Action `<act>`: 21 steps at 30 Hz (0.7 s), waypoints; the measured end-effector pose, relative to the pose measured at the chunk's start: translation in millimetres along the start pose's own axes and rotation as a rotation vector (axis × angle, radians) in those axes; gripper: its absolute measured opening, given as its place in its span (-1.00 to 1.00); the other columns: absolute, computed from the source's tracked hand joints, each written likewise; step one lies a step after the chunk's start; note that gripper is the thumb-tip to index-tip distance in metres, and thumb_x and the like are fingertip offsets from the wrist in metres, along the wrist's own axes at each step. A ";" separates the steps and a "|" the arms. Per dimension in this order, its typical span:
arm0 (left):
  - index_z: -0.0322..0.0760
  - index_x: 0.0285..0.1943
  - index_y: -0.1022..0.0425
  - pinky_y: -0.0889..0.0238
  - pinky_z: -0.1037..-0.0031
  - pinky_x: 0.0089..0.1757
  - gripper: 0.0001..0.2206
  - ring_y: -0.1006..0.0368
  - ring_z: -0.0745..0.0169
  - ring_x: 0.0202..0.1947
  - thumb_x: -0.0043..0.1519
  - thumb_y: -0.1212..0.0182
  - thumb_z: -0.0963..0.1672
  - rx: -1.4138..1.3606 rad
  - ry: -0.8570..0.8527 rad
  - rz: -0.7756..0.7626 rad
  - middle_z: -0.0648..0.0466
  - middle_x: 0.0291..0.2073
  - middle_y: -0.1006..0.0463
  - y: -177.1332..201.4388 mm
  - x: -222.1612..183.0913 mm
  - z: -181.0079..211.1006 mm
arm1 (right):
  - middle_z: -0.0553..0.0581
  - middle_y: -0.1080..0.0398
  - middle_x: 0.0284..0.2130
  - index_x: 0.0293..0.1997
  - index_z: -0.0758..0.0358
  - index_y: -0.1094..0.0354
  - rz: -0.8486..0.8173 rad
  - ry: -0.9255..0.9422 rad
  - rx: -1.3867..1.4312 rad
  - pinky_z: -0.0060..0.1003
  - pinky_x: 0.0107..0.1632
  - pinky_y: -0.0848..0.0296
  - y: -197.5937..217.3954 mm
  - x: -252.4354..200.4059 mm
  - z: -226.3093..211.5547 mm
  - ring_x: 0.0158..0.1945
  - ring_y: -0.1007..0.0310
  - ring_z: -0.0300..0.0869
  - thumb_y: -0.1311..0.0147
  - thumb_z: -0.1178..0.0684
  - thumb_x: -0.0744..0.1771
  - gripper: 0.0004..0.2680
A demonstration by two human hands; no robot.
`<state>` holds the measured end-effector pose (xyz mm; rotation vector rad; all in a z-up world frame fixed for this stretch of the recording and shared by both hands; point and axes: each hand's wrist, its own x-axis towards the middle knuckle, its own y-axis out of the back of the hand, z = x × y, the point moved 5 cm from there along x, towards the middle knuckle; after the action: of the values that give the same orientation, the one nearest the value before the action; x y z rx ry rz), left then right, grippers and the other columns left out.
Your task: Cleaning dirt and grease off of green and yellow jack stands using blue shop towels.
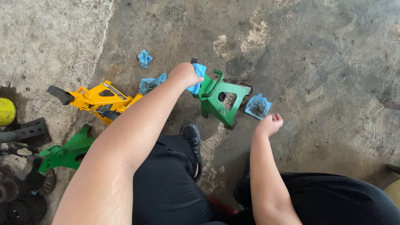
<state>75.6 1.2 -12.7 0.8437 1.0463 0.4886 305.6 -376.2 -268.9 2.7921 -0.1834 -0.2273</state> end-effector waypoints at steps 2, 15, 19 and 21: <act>-0.33 0.00 -0.61 -0.40 0.09 0.01 -0.48 -0.53 -0.21 0.02 0.06 -0.44 0.11 -0.016 -0.025 0.003 -0.17 -0.02 -0.60 -12.0 -0.7 6.7 | 0.17 -0.45 -0.06 0.12 0.34 -0.30 -0.096 0.034 0.055 -0.24 0.00 -0.47 10.6 -32.6 -87.5 -0.06 -0.47 -0.15 -0.04 0.21 0.36 -0.79; -0.34 0.04 -0.58 -0.39 0.11 0.03 -0.43 -0.52 -0.20 0.05 0.04 -0.47 0.12 -0.049 -0.042 0.012 -0.19 0.01 -0.59 -19.1 -12.7 32.1 | 0.08 -0.53 -0.14 0.09 0.21 -0.36 -0.749 0.031 -0.054 -0.32 -0.24 -0.45 -113.5 -115.8 -197.8 -0.24 -0.46 -0.24 -0.19 0.11 0.31 -0.75; -0.36 0.04 -0.58 -0.40 0.12 0.04 -0.43 -0.53 -0.18 0.06 0.03 -0.48 0.12 -0.044 -0.069 -0.024 -0.19 0.02 -0.60 -11.9 -35.1 48.0 | 0.09 -0.53 -0.13 0.11 0.24 -0.35 -0.714 0.056 -0.072 -0.38 -0.15 -0.49 -106.0 -95.1 -187.7 -0.15 -0.51 -0.26 -0.21 0.09 0.33 -0.75; -0.41 0.14 -0.44 -0.41 0.15 0.03 -0.34 -0.55 -0.17 0.05 0.00 -0.53 0.08 -0.100 -0.050 -0.020 -0.21 0.01 -0.60 -10.8 -46.5 59.9 | 0.11 -0.51 -0.13 0.13 0.26 -0.34 -0.716 -0.099 -0.120 -0.32 -0.20 -0.44 -91.6 -101.9 -190.4 -0.17 -0.45 -0.19 -0.21 0.04 0.32 -0.71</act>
<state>108.5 -60.4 18.7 0.7530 0.9753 0.4966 248.9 -214.7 -108.6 2.6097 0.7897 -0.5200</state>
